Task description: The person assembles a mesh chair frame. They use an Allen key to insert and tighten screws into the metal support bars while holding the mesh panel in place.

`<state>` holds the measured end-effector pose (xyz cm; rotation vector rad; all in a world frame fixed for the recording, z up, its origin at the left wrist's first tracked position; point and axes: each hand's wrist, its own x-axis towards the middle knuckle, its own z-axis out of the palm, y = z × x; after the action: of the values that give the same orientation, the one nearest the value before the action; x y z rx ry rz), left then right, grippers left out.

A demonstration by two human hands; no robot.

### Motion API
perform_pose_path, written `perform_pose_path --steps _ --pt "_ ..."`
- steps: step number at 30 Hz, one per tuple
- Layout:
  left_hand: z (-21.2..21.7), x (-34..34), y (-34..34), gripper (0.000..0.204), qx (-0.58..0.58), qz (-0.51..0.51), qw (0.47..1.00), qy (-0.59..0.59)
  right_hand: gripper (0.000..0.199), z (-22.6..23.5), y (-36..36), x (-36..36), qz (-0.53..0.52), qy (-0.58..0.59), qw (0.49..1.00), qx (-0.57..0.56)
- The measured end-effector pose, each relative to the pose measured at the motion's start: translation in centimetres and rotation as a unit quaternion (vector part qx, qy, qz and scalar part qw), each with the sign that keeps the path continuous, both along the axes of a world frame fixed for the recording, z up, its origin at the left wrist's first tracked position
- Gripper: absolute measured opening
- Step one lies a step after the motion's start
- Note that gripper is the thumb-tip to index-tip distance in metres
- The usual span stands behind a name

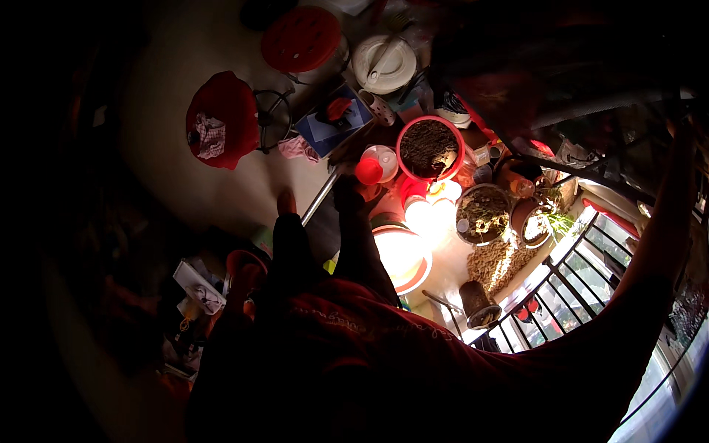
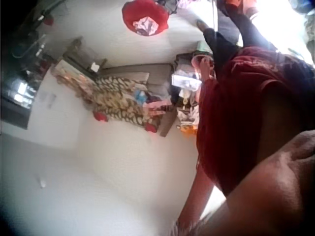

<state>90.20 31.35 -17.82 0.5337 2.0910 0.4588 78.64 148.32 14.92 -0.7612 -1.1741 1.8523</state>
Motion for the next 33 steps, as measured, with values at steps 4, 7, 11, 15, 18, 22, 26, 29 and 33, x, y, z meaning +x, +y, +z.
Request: perform_pose_path --steps 4,7,11,15,18,22,26,29,33 --pt "-2.2 0.3 -3.5 0.026 -0.207 -0.195 0.958 -0.038 0.026 -1.8 0.4 -0.1 0.078 -0.012 0.997 -0.024" --pt "-3.2 0.0 -4.8 0.023 -0.164 0.036 0.979 -0.119 0.026 -4.7 -0.5 1.5 0.166 -0.038 0.984 -0.06" --pt "-5.5 -2.9 -5.3 0.024 0.07 -0.155 0.969 0.18 0.026 -12.8 -7.7 3.9 0.303 -0.083 0.939 -0.138" --pt "-0.2 -11.7 3.6 0.027 -0.129 0.224 0.954 -0.15 0.021 -22.8 -26.5 6.6 0.242 -0.208 0.93 -0.18" --pt "-4.7 -12.3 1.5 0.031 -0.017 0.33 0.928 -0.171 0.026 -33.3 -46.1 5.4 0.214 -0.294 0.901 -0.235" --pt "-9.7 -13.5 0.6 0.028 -0.022 0.266 0.958 -0.109 0.028 -47.9 -70.9 2.2 0.345 -0.493 0.75 -0.276" --pt "-13.8 -9.9 -1.1 0.042 0.037 0.104 0.994 0.01 0.03 -68.2 -86.2 2.4 0.451 -0.571 0.676 -0.116" --pt "-14.3 -9.9 -0.6 0.052 -0.069 0.024 0.996 -0.049 0.042 -76.6 -91.3 -1.3 0.514 -0.537 0.607 0.28" --pt "-15.9 -12.1 -1.7 0.047 -0.064 0.076 0.992 -0.075 0.036 -89.5 -94.0 -3.2 0.535 -0.56 0.521 0.358"
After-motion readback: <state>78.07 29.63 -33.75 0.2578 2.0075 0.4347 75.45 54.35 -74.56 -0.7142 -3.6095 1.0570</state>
